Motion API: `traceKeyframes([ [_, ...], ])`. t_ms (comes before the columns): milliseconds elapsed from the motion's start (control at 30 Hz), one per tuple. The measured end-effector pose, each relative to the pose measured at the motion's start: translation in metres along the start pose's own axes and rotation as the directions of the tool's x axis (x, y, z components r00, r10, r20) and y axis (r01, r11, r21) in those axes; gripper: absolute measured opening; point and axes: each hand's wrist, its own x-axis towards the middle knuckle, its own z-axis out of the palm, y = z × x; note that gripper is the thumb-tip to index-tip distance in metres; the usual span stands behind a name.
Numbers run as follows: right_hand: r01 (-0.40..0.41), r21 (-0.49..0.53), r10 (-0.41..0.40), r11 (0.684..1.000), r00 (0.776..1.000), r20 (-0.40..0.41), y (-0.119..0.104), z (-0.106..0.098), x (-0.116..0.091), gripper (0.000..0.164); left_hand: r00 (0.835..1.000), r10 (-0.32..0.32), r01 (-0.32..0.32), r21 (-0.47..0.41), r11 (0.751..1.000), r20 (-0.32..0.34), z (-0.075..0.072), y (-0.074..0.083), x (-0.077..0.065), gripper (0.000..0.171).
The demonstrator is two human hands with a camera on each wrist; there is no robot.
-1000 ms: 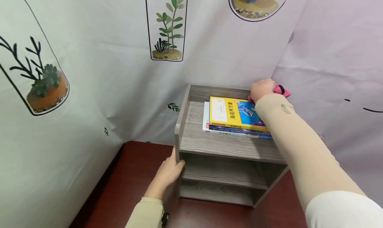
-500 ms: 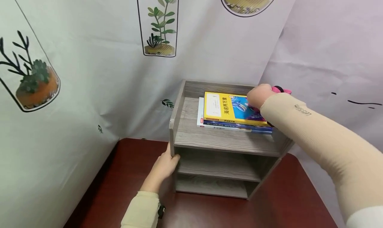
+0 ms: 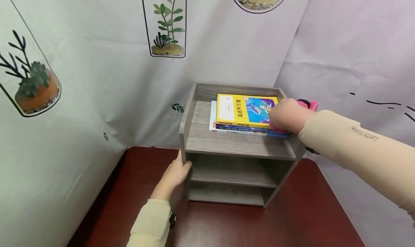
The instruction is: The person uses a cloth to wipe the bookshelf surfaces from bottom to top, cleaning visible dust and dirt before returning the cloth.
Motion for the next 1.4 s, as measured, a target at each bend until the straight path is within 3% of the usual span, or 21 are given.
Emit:
traceKeyframes([
  [133, 0.042, -0.081, -0.043, 0.996, 0.999, -0.011, -0.006, 0.005, -0.009, 0.040, 1.000, -0.007, 0.007, -0.001, 1.000, -0.001, 0.000, 0.001, 0.002, 0.068],
  [267, 0.054, -0.170, -0.067, 0.984, 0.995, -0.073, -0.011, 0.013, -0.019, 0.049, 1.000, -0.006, 0.006, 0.002, 1.000, -0.006, -0.002, 0.002, 0.004, 0.069],
  [333, 0.064, -0.213, -0.096, 0.975, 0.985, -0.146, -0.012, 0.017, -0.026, 0.052, 1.000, -0.008, 0.008, 0.001, 1.000, -0.010, -0.003, 0.002, 0.004, 0.069],
  [400, 0.079, -0.220, -0.135, 0.972, 0.957, -0.255, -0.011, 0.022, -0.034, 0.051, 1.000, -0.013, 0.013, -0.002, 1.000, -0.014, -0.004, 0.002, 0.004, 0.068],
  [467, 0.117, -0.178, -0.180, 0.977, 0.898, -0.402, -0.005, 0.031, -0.041, 0.041, 1.000, -0.018, 0.018, -0.003, 1.000, -0.016, -0.004, 0.001, 0.004, 0.068],
  [500, 0.148, -0.139, -0.197, 0.979, 0.850, -0.488, -0.001, 0.037, -0.044, 0.035, 1.000, -0.018, 0.018, -0.005, 1.000, -0.016, -0.004, 0.001, 0.005, 0.068],
  [567, 0.233, -0.070, -0.222, 0.970, 0.732, -0.644, 0.007, 0.051, -0.049, 0.028, 1.000, -0.020, 0.020, -0.010, 1.000, -0.014, -0.004, 0.002, 0.004, 0.067],
  [600, 0.277, -0.051, -0.229, 0.960, 0.663, -0.713, 0.011, 0.058, -0.051, 0.026, 1.000, -0.019, 0.019, -0.013, 1.000, -0.010, -0.004, 0.002, 0.004, 0.067],
  [667, 0.340, -0.022, -0.214, 0.940, 0.539, -0.814, 0.016, 0.074, -0.052, 0.030, 1.000, -0.019, 0.019, -0.023, 1.000, -0.002, -0.005, 0.003, 0.003, 0.066],
  [733, 0.380, -0.002, -0.181, 0.925, 0.435, -0.882, 0.019, 0.089, -0.053, 0.038, 1.000, -0.025, 0.025, -0.033, 0.999, 0.006, -0.006, 0.004, 0.002, 0.066],
  [800, 0.404, 0.025, -0.135, 0.914, 0.362, -0.922, 0.020, 0.101, -0.053, 0.039, 1.000, -0.025, 0.025, -0.037, 0.999, 0.012, -0.006, 0.004, 0.001, 0.066],
  [933, 0.483, 0.102, -0.002, 0.870, 0.209, -0.978, 0.018, 0.117, -0.050, 0.016, 0.999, -0.028, 0.029, -0.047, 0.998, 0.018, -0.005, 0.005, 0.000, 0.066],
  [1033, 0.554, 0.197, 0.149, 0.809, 0.131, -0.980, 0.016, 0.126, -0.047, 0.040, 0.999, -0.030, 0.031, -0.045, 0.999, 0.020, -0.004, 0.004, 0.001, 0.066],
  [1100, 0.592, 0.266, 0.252, 0.761, 0.109, -0.962, 0.014, 0.130, -0.048, 0.042, 0.999, -0.032, 0.033, -0.039, 0.999, 0.020, -0.003, 0.003, 0.001, 0.066],
  [1200, 0.620, 0.350, 0.375, 0.702, 0.095, -0.922, 0.011, 0.135, -0.052, 0.038, 0.999, -0.037, 0.038, -0.033, 0.999, 0.015, -0.002, 0.003, 0.001, 0.066],
  [1300, 0.648, 0.377, 0.469, 0.662, 0.035, -0.883, 0.007, 0.134, -0.056, 0.031, 0.999, -0.043, 0.043, -0.034, 0.998, 0.013, -0.001, 0.003, 0.000, 0.066],
  [1400, 0.660, 0.392, 0.547, 0.641, -0.034, -0.837, 0.003, 0.130, -0.063, 0.031, 0.999, -0.045, 0.045, -0.039, 0.998, 0.012, 0.001, 0.004, -0.001, 0.065],
])
